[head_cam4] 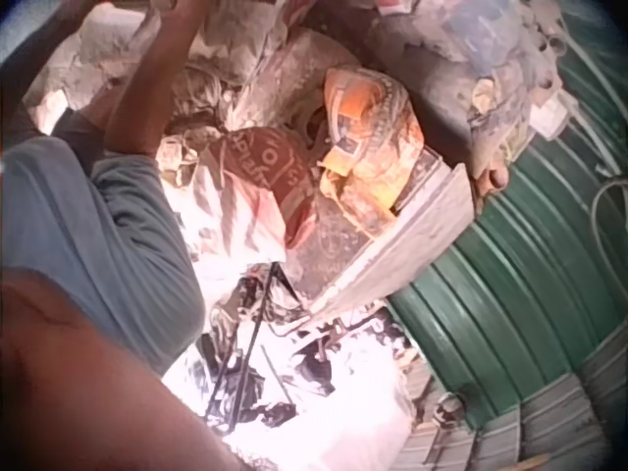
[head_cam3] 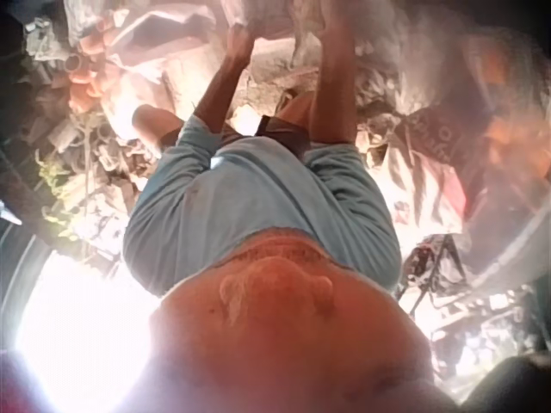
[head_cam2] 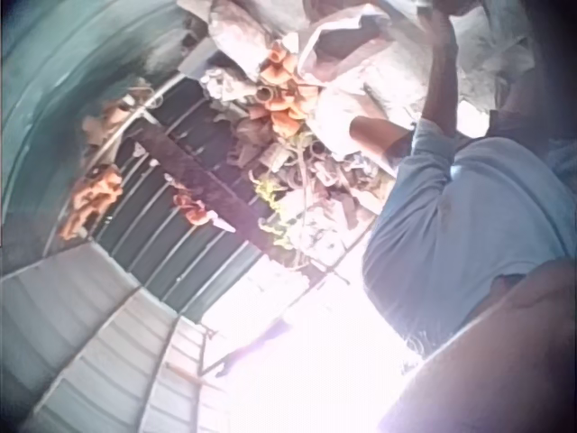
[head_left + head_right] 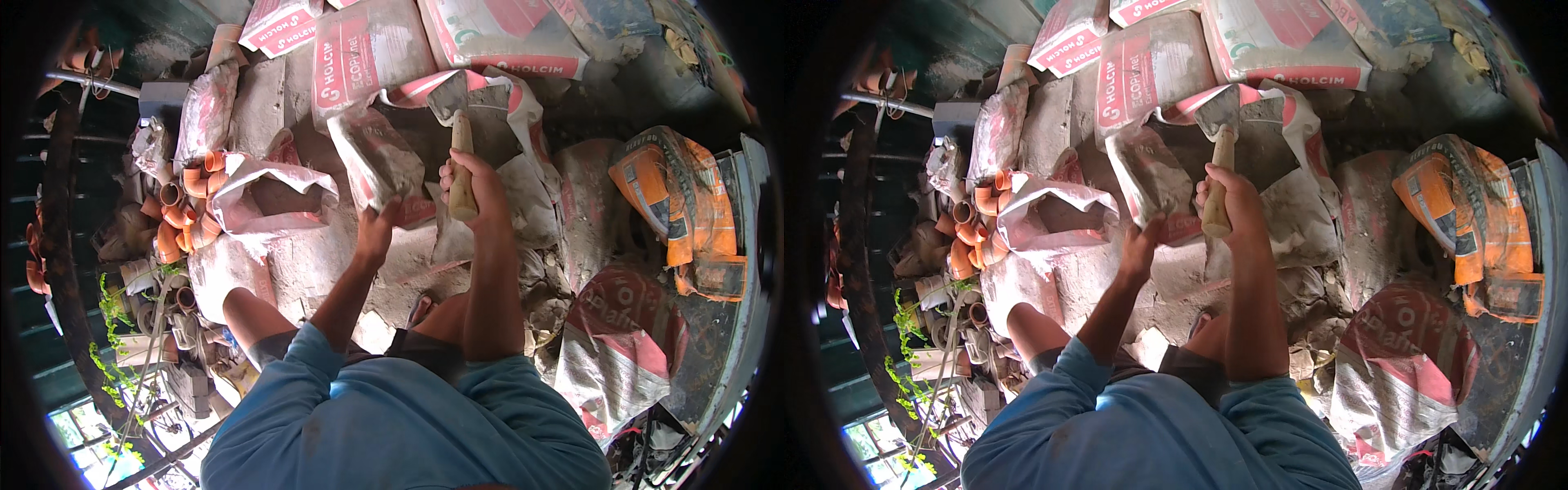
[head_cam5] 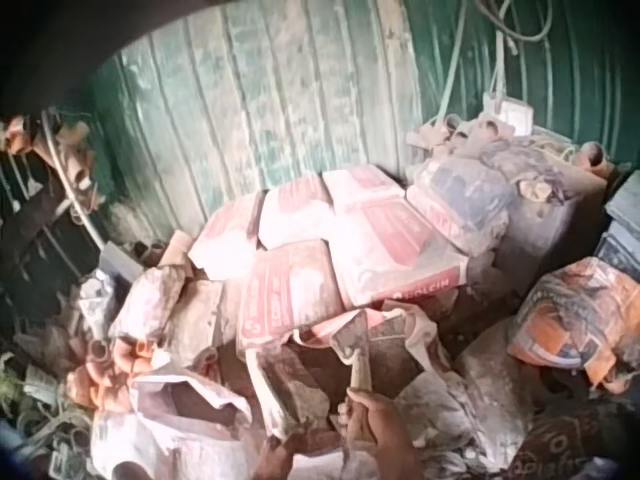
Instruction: The person scoops cement from a large bag using a trowel and pours it into a smaller white sack. The person repeatedly scoops and transfers the material while standing in a cluttered storage area.
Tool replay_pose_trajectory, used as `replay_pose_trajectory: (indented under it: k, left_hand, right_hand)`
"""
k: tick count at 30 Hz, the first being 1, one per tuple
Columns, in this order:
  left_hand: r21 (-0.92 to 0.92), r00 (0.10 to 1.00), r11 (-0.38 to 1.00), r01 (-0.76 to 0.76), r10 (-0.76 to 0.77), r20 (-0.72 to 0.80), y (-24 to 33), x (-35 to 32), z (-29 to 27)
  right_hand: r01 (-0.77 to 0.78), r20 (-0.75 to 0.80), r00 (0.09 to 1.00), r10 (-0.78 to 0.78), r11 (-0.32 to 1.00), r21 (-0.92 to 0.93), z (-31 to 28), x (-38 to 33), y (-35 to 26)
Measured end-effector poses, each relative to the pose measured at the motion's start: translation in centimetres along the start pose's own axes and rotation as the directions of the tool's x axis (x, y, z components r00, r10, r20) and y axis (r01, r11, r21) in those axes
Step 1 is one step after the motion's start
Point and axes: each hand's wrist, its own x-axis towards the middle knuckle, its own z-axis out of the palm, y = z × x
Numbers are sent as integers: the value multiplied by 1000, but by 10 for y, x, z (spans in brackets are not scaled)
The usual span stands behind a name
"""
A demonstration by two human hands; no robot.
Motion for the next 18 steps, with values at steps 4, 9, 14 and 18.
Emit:
replay_pose_trajectory:
  k: [4,9,14,18]
  left_hand:
    - [-76,997,995,69,-66,49,-36,-17,-25]
    - [85,953,980,181,-196,231,-79,-11,-61]
    - [182,686,759,626,-646,334,-77,86,-145]
    - [141,869,859,492,-478,-126,-52,214,-183]
  right_hand:
    - [4,-54,998,-9,995,-102,-1,4,6]
    - [58,-116,990,-73,990,-132,5,12,13]
    - [82,-149,981,-123,963,-257,13,15,15]
    - [86,-157,981,-114,981,-174,26,10,24]
